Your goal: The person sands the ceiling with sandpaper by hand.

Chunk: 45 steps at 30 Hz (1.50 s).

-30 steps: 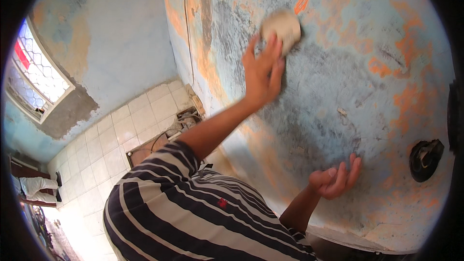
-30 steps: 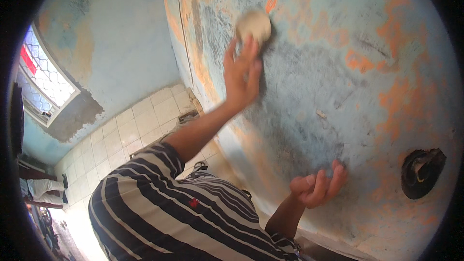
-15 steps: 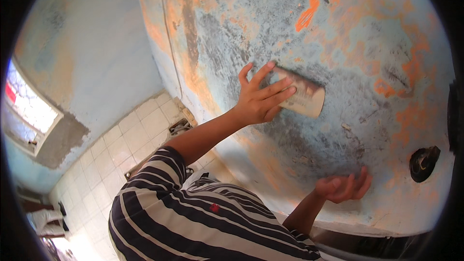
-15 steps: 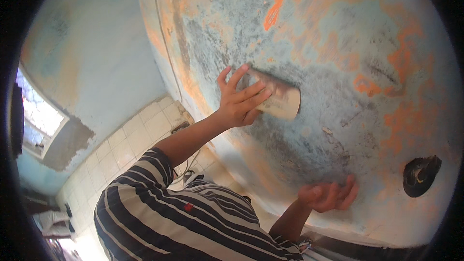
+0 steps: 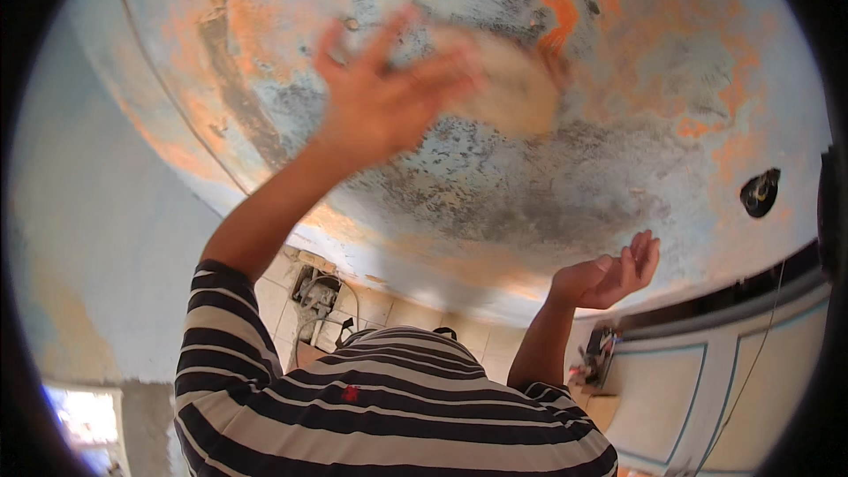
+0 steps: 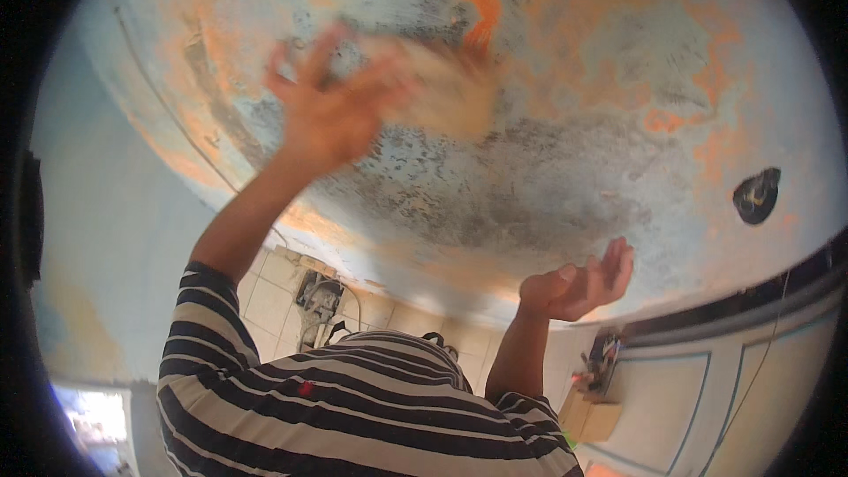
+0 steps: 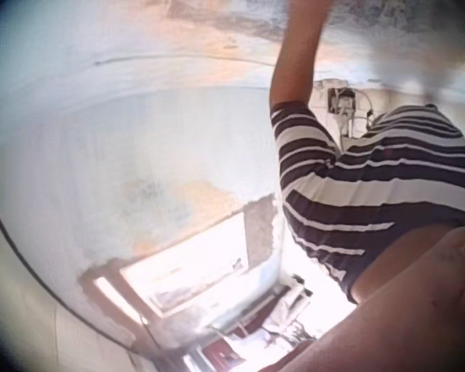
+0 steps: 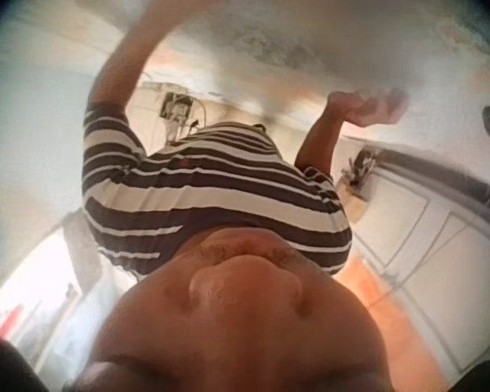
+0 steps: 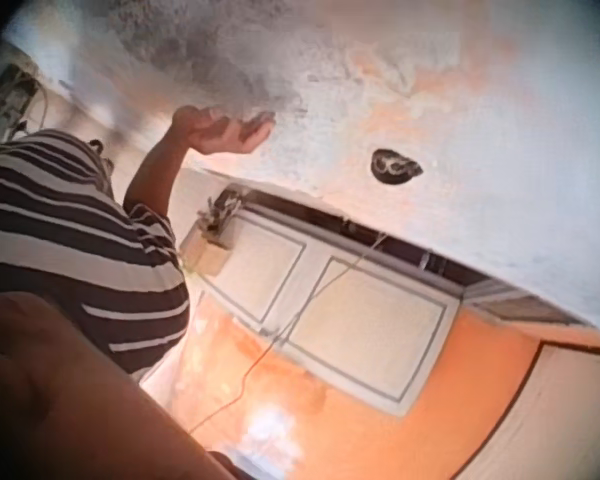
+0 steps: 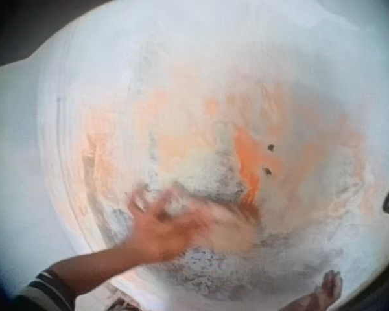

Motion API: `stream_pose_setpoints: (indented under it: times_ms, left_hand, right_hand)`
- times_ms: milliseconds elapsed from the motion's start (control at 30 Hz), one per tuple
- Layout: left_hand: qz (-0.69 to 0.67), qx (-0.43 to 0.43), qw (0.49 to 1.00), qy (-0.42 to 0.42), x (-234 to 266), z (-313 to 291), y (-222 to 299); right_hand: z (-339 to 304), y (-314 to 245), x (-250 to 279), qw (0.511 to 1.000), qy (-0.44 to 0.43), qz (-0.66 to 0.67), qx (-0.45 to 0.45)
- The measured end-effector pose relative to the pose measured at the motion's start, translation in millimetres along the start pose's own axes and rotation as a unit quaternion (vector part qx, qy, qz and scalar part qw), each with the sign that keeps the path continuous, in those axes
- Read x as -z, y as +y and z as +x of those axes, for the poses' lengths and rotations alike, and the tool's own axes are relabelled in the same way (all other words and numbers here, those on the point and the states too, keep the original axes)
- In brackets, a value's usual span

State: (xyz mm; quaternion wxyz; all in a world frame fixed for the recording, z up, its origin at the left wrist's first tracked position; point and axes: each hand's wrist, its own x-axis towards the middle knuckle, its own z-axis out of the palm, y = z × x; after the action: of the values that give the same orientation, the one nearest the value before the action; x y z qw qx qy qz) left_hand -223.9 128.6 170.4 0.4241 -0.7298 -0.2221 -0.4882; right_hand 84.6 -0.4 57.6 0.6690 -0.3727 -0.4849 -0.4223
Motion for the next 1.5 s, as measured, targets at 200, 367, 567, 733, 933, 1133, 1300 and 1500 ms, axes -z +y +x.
stream_pose_setpoints:
  times_ms: [200,367,567,733,933,1133,1300,1500]
  left_hand:
    - [-0.029,-0.076,0.997,-0.015,6.0,0.9,-26.7]
    - [-0.133,-0.213,0.967,-0.034,0.9,6.6,-32.8]
    - [-0.169,-0.228,0.958,-0.046,6.5,5.8,-55.0]
    - [-0.175,-0.186,0.965,-0.065,35.6,-15.5,-81.6]
    - [-0.175,0.011,0.984,0.032,58.5,-81.6,-87.1]
    - [-0.107,0.266,0.957,0.037,42.8,-168.8,-62.2]
    - [-0.166,0.296,0.94,-0.037,41.9,-213.2,-19.5]
    - [-0.256,0.323,0.903,-0.121,54.5,-233.1,33.0]
  right_hand:
    - [2.7,-82.7,-22.1,0.989,-0.128,0.068,0.035]
    - [5.1,-108.3,-54.2,0.972,-0.208,0.103,0.032]
    - [21.6,-113.4,-102.2,0.973,-0.21,0.039,0.09]
    - [17.2,-125.7,-112.2,0.977,-0.198,0.015,0.079]
    - [8.7,-112.7,-117.9,0.974,-0.14,-0.149,0.094]
    - [13.5,-116.8,-136.6,0.989,-0.105,-0.052,0.088]
    - [30.1,-94.6,-137.7,0.99,0.04,-0.125,0.05]
    - [22.4,-128.4,-123.1,0.973,-0.15,-0.146,0.099]
